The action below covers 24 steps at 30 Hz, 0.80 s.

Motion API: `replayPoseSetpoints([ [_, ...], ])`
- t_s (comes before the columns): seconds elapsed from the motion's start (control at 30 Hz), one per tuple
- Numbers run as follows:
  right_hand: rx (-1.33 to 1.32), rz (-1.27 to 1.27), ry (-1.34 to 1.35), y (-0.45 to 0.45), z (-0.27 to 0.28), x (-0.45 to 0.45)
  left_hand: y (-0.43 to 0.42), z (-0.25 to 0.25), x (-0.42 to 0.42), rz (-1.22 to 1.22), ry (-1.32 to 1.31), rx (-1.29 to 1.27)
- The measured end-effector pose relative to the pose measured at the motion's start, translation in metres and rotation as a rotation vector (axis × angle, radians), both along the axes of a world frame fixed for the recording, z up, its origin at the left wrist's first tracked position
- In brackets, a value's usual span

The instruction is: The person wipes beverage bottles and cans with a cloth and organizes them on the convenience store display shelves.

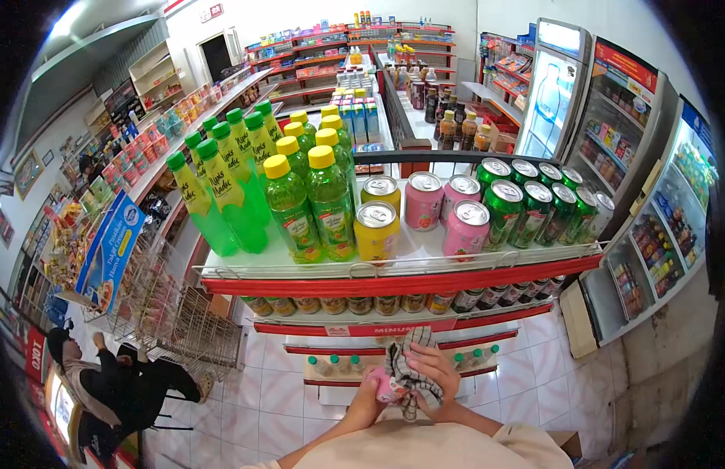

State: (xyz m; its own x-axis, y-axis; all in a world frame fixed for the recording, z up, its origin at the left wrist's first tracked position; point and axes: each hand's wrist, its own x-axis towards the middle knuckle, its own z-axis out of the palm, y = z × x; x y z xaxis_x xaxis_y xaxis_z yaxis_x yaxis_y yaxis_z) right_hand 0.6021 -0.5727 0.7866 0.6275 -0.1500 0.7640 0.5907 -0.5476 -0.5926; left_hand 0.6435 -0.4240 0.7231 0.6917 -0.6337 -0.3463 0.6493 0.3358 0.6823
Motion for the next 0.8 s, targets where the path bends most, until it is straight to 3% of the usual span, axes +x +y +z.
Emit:
replayPoseSetpoints([
  [0.07,-0.005,-0.015,0.006,-0.001,0.0,0.001,0.0,-0.008,-0.008,0.106,-0.261,-0.008],
  [0.3,-0.031,-0.126,-0.097,-0.003,0.013,-0.006,-0.004,0.001,-0.015,0.332,-0.546,-0.015],
  [0.4,0.04,-0.149,-0.104,-0.008,0.007,-0.008,0.001,0.012,-0.003,0.361,-0.806,0.067],
  [0.43,0.07,-0.15,-0.079,-0.013,0.002,-0.01,0.001,0.012,0.005,0.448,-0.979,0.113],
  [0.47,0.101,-0.15,-0.054,-0.015,-0.006,-0.011,0.005,0.019,0.015,0.386,-1.157,0.17],
  [0.5,0.223,-0.173,-0.041,-0.013,-0.029,-0.01,0.01,0.031,0.029,0.32,-1.332,0.229],
  [0.57,0.709,-0.247,0.527,-0.018,-0.028,-0.013,0.013,0.054,0.045,0.183,-1.61,0.364],
  [0.63,1.194,-0.093,0.798,-0.02,-0.031,-0.012,0.008,0.075,0.049,0.098,-1.79,0.395],
  [0.73,1.882,0.509,0.677,-0.028,-0.06,-0.001,-0.004,0.099,0.042,-0.094,-1.894,0.47],
  [0.77,1.955,0.825,0.668,-0.034,-0.069,-0.004,-0.011,0.094,0.039,-0.143,-1.889,0.48],
  [0.8,2.024,0.903,0.697,-0.036,-0.079,-0.006,-0.018,0.089,0.037,-0.194,-1.883,0.49],
])
